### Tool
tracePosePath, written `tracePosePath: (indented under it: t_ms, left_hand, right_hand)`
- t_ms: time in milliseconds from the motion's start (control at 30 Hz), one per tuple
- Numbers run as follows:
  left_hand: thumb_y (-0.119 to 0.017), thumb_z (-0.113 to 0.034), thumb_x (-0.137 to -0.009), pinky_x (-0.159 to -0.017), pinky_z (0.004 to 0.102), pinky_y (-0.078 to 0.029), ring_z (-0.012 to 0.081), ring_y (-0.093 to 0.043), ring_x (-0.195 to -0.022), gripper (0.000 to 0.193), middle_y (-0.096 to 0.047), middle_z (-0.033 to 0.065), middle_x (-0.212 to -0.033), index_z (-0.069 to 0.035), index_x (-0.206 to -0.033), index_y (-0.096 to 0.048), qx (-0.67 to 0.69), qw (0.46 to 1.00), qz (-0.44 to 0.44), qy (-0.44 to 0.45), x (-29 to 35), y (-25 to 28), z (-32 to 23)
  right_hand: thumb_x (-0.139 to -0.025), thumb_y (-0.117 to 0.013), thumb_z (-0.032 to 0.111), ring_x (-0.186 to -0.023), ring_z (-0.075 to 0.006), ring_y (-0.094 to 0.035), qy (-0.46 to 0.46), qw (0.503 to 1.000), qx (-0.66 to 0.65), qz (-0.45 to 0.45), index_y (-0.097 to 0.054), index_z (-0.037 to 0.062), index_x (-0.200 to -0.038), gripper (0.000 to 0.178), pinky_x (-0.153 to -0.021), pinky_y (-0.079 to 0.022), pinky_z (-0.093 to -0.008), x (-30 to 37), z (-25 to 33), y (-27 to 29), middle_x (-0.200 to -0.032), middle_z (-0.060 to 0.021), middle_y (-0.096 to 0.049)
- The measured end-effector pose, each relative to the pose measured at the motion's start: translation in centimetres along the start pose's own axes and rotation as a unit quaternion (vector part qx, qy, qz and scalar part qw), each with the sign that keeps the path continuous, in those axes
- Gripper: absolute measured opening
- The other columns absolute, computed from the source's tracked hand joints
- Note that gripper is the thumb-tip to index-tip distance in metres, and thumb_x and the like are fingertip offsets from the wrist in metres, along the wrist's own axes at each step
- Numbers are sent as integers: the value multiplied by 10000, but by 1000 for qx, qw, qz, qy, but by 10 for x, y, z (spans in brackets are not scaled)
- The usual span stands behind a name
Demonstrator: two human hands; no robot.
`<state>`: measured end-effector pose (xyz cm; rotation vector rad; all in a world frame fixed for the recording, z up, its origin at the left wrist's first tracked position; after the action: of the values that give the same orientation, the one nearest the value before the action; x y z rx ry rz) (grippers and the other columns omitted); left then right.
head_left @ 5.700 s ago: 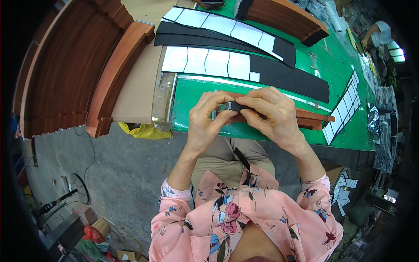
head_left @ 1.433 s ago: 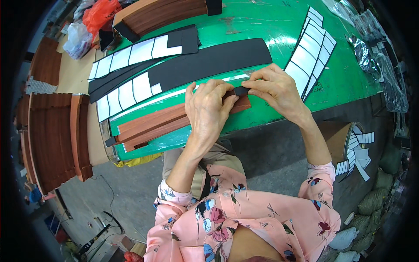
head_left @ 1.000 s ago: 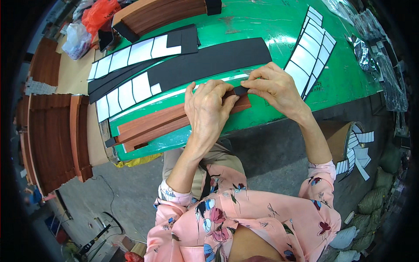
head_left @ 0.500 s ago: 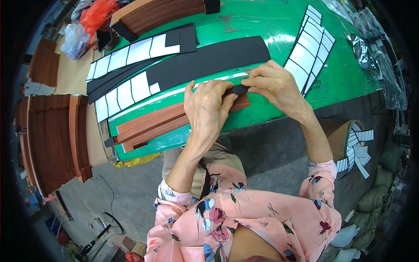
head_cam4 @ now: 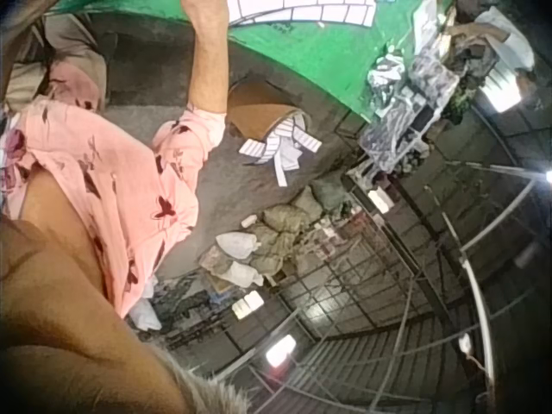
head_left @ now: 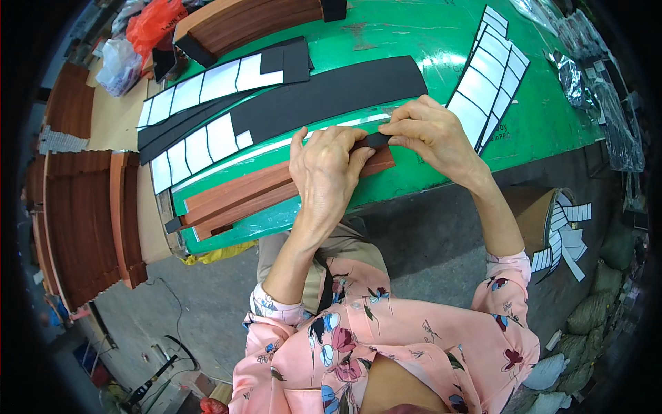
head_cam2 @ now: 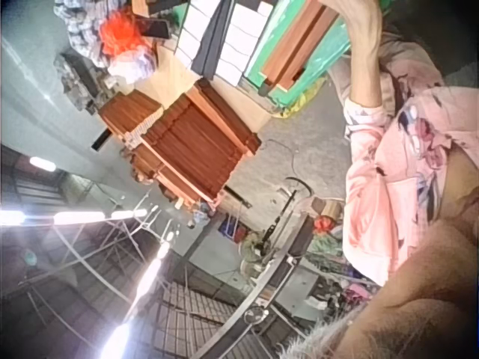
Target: Applying black foam strips to wooden furniture components on an assembly table.
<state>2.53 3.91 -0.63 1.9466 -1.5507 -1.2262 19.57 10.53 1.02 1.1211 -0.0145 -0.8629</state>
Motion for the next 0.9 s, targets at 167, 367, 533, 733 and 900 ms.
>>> tracePosePath:
  t_ms: [167,367,533,733,900]
  left_hand:
    - [-734,-166,-724,-909,415,-388,203,-594,-707,182,-655,28,-824,-91,-875,-667,32,999,-13,-15,-1,2,-1]
    - [-732,-133,-713,-792,339,-416,194,-576,-684,167,-659,27,-823,-86,-862,-671,50,997,-28,-59,-1,2,1]
    - [-743,-138,-697,-697,304,-416,196,-573,-679,173,-663,31,-825,-76,-843,-675,44,997,-26,-58,-2,2,-1]
    - [-736,-97,-695,-658,320,-435,212,-569,-671,161,-652,49,-821,-65,-837,-666,28,990,-70,-119,-3,-2,-1]
    - [-706,-50,-661,-607,325,-455,214,-577,-681,199,-632,41,-842,-86,-851,-656,-8,979,-85,-187,-1,-7,2]
  right_hand:
    - [-715,-717,108,-780,-207,-534,-12,1000,-10,-5,-694,72,-946,235,-659,-452,-317,3,-1,-2,-870,-44,-601]
    - [-750,-706,139,-854,-209,-577,-103,984,-145,-10,-679,80,-1008,266,-716,-480,-313,14,-15,-1,-901,-53,-612]
    - [-764,-707,128,-813,-205,-620,-115,982,-150,-27,-685,70,-996,240,-710,-492,-301,20,-18,-3,-947,-67,-633]
    - [-753,-703,68,-811,-205,-619,-111,981,-141,-79,-689,52,-973,221,-686,-498,-288,25,-16,-11,-936,-67,-633]
    - [-718,-707,21,-831,-222,-611,-30,987,-14,-157,-680,59,-975,262,-679,-509,-307,30,-10,-23,-930,-61,-627]
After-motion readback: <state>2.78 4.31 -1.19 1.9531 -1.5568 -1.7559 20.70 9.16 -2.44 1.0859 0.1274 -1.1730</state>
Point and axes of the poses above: each hand's wrist, its own x-axis away from the middle knuckle, its own y-axis out of the back of the hand, z = x × y, the point moved 2 cm from there along -x, towards the middle knuckle
